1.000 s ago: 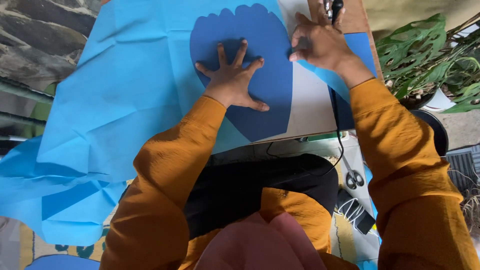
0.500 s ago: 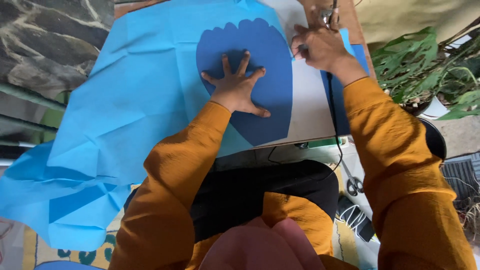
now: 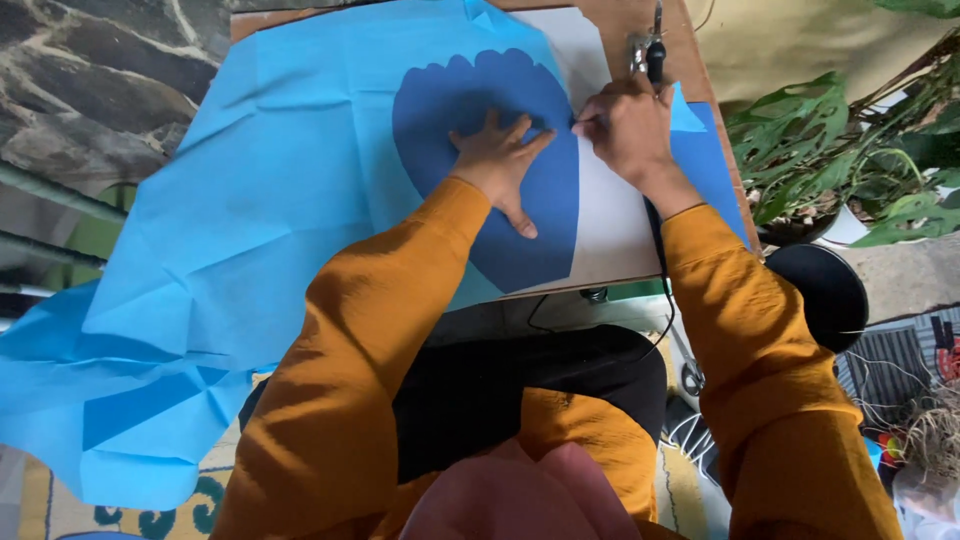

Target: Cutting a fabric pattern using a heat-cutting tool and a template on a low table.

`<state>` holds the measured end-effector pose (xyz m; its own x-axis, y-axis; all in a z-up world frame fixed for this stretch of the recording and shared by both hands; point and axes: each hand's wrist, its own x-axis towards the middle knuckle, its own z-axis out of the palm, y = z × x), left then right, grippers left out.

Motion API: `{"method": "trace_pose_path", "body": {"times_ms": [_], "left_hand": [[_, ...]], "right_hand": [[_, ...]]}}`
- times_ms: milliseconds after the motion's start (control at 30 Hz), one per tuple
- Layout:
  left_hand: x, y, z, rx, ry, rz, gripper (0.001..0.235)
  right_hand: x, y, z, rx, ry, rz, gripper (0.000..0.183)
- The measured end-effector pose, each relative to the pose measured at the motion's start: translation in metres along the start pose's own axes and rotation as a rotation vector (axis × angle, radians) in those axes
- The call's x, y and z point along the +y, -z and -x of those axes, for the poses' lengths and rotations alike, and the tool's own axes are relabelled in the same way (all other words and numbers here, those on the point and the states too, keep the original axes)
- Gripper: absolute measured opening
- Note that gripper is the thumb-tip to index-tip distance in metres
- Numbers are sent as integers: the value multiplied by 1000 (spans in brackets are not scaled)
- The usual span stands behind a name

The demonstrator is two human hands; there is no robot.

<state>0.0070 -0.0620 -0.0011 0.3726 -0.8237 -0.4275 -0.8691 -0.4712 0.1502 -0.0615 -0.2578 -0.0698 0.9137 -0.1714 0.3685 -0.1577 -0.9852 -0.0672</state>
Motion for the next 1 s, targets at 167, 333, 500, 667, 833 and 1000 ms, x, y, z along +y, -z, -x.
{"method": "trace_pose_path", "body": {"times_ms": [167,333,500,667,833,1000], "left_hand": [[10,12,6,-123,65,8,116],[7,12,6,-121,63,45,116],[5,14,9,-159,81,86,118],[6,15,11,-167,88,93,119],[6,16,12,-162,97,86,118],[5,15,10,-170,102,79,118]], "right_hand": [[3,-12,1,31,63,346,13],[-11,13,6,-15,26,104,6],[-9,5,8,5,-47,-53,11],[-2,-6,3,9,49,238,6],[13,-11,-8,-30,-57,301,9],[25,-8,-22,211,25,222,8]]}}
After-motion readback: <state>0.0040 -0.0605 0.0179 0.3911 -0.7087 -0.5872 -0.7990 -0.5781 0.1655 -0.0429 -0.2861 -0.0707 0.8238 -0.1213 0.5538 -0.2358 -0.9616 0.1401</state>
